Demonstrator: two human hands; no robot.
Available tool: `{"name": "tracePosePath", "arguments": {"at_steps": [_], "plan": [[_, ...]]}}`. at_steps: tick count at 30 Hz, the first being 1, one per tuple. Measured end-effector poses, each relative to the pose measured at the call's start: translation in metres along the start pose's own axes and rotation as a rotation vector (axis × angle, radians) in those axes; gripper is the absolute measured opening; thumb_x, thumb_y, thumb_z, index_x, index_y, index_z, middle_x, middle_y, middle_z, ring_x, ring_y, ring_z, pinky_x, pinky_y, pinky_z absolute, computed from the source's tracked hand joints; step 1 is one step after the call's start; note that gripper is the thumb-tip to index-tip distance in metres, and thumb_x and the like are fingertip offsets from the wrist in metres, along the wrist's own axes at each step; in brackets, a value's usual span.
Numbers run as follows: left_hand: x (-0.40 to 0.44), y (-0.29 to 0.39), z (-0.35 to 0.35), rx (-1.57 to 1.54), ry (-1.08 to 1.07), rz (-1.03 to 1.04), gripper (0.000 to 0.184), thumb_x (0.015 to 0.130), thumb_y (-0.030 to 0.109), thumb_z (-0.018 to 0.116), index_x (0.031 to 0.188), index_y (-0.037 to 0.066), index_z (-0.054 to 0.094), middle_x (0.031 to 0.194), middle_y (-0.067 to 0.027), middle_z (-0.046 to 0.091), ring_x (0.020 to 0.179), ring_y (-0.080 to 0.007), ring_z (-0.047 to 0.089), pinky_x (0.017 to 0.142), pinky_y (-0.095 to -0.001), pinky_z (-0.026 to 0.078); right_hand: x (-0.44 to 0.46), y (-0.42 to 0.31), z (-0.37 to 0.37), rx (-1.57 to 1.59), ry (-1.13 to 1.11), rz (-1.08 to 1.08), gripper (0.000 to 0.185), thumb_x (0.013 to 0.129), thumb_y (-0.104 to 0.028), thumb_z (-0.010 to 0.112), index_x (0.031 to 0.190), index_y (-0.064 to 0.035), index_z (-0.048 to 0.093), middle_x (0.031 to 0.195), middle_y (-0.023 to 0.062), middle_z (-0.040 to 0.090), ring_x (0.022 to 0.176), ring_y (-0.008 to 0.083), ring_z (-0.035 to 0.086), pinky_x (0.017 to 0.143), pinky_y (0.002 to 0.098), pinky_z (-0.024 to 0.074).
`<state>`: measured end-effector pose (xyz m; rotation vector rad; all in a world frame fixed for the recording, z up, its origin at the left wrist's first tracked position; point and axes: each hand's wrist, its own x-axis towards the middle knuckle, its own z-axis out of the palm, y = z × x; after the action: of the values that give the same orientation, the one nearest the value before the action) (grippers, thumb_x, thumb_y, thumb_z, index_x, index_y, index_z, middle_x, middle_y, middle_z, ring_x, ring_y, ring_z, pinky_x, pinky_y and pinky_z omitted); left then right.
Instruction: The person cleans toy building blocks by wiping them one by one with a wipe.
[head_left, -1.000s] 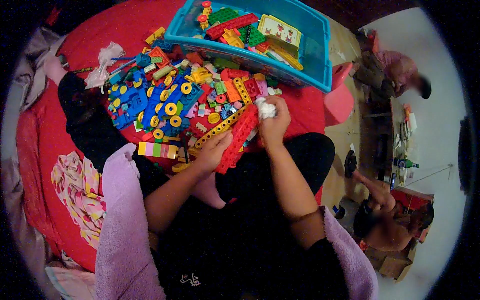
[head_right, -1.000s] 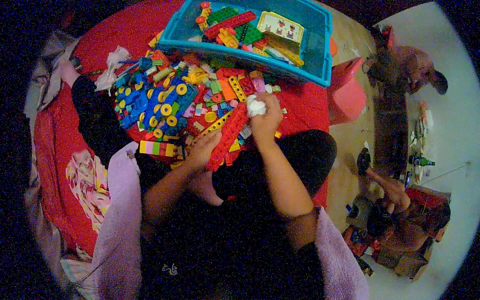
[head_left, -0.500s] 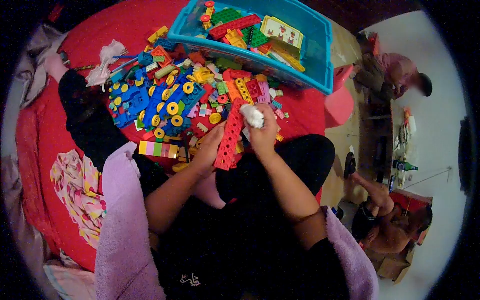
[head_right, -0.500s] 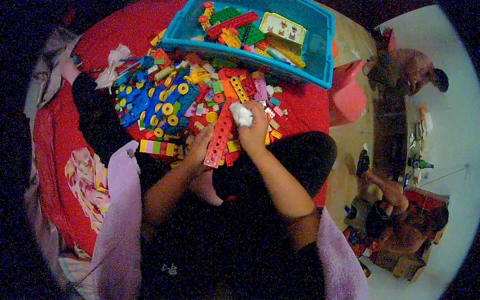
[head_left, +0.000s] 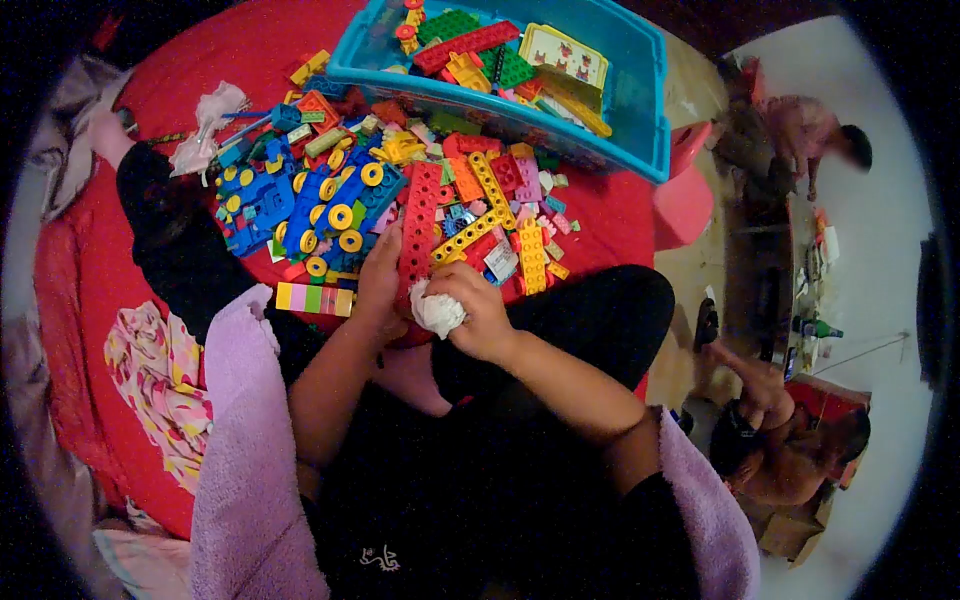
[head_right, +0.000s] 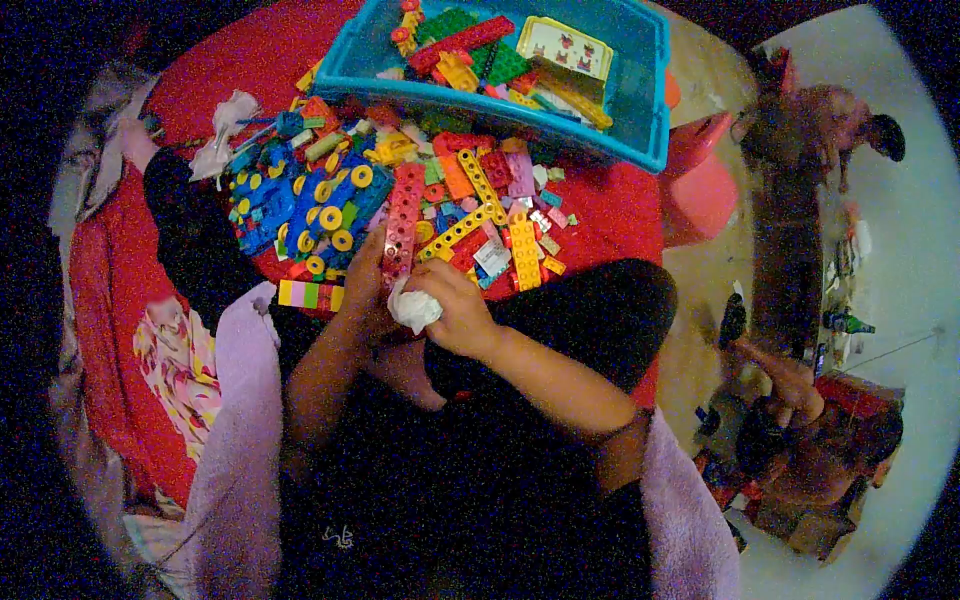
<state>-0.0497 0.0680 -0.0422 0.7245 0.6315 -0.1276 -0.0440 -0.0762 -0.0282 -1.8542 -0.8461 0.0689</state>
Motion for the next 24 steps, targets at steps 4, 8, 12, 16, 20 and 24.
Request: {"name": "tracePosePath", "arguments": {"at_steps": [4, 8, 12, 16, 20, 24], "plan": [[0.004, 0.005, -0.005, 0.083, -0.056, 0.074, 0.04, 0.093, 0.031, 0.037, 0.124, 0.005, 0.04, 0.112, -0.0091, 0.053, 0.097, -0.0186, 0.055, 0.083, -0.0338, 0.045, -0.003, 0.004, 0.001, 0.045, -0.088, -0.03, 0.035, 0.058, 0.0, 0.064, 0.092, -0.0051, 0.057, 0.095, 0.0128, 0.055, 0.09, 0.0313, 0.055, 0.078, 0.0368, 0.046], [0.01, 0.001, -0.004, 0.025, -0.175, 0.115, 0.042, 0.093, 0.031, 0.038, 0.126, 0.005, 0.039, 0.114, -0.0086, 0.053, 0.1, -0.0178, 0.054, 0.085, -0.0322, 0.044, 0.009, 0.0, -0.012, 0.087, -0.094, -0.067, 0.033, 0.056, 0.0, 0.065, 0.089, -0.005, 0.058, 0.092, 0.0115, 0.055, 0.087, 0.0298, 0.056, 0.075, 0.0352, 0.046], [-0.014, 0.014, 0.024, 0.224, 0.006, 0.007, 0.045, 0.093, 0.032, 0.04, 0.128, 0.005, 0.037, 0.117, -0.0086, 0.051, 0.103, -0.0164, 0.051, 0.088, -0.0297, 0.041, 0.012, -0.006, -0.01, -0.113, -0.124, -0.239, 0.032, 0.055, 0.0, 0.066, 0.086, -0.0047, 0.059, 0.088, 0.0102, 0.055, 0.082, 0.0277, 0.056, 0.069, 0.0341, 0.0459], [-0.014, 0.006, 0.023, 0.195, -0.03, 0.044, 0.048, 0.092, 0.033, 0.042, 0.13, 0.004, 0.035, 0.121, -0.0097, 0.048, 0.106, -0.0169, 0.049, 0.091, -0.0294, 0.038, 0.01, -0.004, -0.008, -0.155, -0.085, -0.227, 0.032, 0.054, -0.001, 0.066, 0.085, -0.0052, 0.059, 0.088, 0.01, 0.055, 0.08, 0.0276, 0.056, 0.067, 0.0343, 0.0456], [0.006, -0.012, 0.004, 0.196, -0.074, 0.041, 0.047, 0.092, 0.033, 0.041, 0.129, 0.004, 0.037, 0.12, -0.0085, 0.048, 0.108, -0.0161, 0.047, 0.093, -0.0296, 0.035, 0.01, -0.004, -0.007, -0.12, 0.021, -0.204, 0.03, 0.056, -0.002, 0.067, 0.085, -0.0046, 0.059, 0.088, 0.0104, 0.055, 0.079, 0.0277, 0.055, 0.068, 0.0342, 0.0454], [-0.019, -0.011, 0.023, 0.222, -0.137, -0.033, 0.044, 0.094, 0.03, 0.037, 0.129, 0.004, 0.038, 0.12, -0.0077, 0.049, 0.11, -0.0158, 0.045, 0.095, -0.0284, 0.034, 0.021, 0.002, -0.016, -0.236, 0.2, -0.126, 0.027, 0.059, -0.001, 0.067, 0.085, -0.004, 0.059, 0.088, 0.0121, 0.054, 0.079, 0.0268, 0.054, 0.068, 0.0328, 0.0444]]}}
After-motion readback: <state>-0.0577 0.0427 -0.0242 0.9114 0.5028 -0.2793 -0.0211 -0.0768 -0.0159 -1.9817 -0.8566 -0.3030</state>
